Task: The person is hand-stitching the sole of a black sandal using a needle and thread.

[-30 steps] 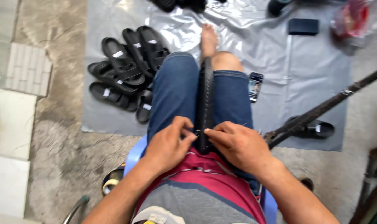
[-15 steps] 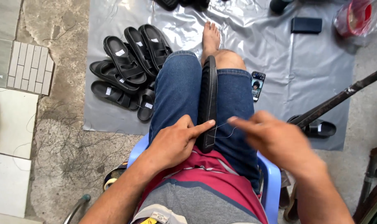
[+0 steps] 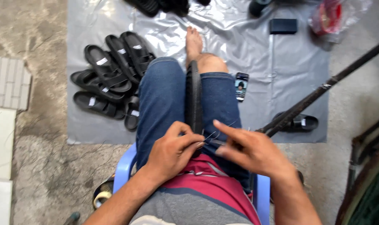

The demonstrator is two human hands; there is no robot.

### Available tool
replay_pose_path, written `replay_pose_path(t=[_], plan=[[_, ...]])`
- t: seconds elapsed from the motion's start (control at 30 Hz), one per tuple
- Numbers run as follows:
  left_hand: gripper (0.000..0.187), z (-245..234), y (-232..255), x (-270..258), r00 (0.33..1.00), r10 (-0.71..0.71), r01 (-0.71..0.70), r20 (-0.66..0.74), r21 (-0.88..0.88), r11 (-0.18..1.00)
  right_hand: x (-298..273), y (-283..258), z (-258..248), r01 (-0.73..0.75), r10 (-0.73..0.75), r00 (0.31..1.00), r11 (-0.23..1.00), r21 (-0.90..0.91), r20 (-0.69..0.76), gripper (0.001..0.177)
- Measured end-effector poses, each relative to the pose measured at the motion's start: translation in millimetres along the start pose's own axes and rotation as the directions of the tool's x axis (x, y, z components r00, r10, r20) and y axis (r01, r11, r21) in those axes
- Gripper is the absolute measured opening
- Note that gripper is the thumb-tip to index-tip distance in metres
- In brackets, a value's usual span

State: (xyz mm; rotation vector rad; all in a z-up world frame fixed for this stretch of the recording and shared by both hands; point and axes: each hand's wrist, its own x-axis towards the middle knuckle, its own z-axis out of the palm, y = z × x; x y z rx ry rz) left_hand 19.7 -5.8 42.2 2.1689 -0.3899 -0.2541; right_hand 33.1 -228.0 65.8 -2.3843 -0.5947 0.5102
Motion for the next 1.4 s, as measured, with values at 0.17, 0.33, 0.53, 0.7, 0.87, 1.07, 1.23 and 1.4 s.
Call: replay_pose_path(t=[0.17, 0.33, 0.53, 0.7, 0.87, 1.07, 1.23, 1.4], plan=[[0.014, 5, -4, -5, 0.994, -0.104, 0.100, -0.039, -0.097, 0.990, 15, -17, 44, -0.047, 0.179, 0.943, 0.906, 0.420, -0.280, 0.016], [0.010, 3, -5, -10, 0.985, -0.092, 0.050, -0.146, -0.270, 0.961, 15, -19, 30, -0.003, 0.079, 0.986, 0.890, 0.456, -0.148, 0.019], [0.012, 9, -11, -19, 0.991, 0.074, -0.073, -0.113, 0.017, 0.997, 17, -18, 15, -0.102, 0.079, 0.986, 0.981, -0.162, -0.147, 0.020], [0.009, 9, -19, -22, 0.978, 0.074, -0.088, -0.197, -0.061, 0.994, 15, -11, 26, -0.166, 0.165, 0.986, 0.986, 0.012, 0.032, 0.013], [0.010, 5, -20, -25, 0.982, 0.059, -0.083, -0.179, -0.129, 0.988, 2, 14, -6, 0.199, 0.649, 0.700, 0.223, 0.954, -0.298, 0.016], [0.023, -16, -13, -20, 0.998, 0.061, -0.064, -0.027, -0.149, 0.987, -6, 38, -14, -0.056, 0.081, 0.552, 0.997, 0.060, -0.830, 0.012], [0.031, -24, -14, -12, 1.000, -0.014, 0.014, 0.015, 0.017, 1.000, 20, 5, 30, 0.148, -0.168, 0.891, 0.986, -0.078, -0.422, 0.022], [0.022, -42, -10, -9, 0.980, -0.119, 0.088, 0.159, 0.194, 0.977, 35, 1, 50, 0.122, -0.096, 0.916, 0.992, 0.044, -0.389, 0.010]])
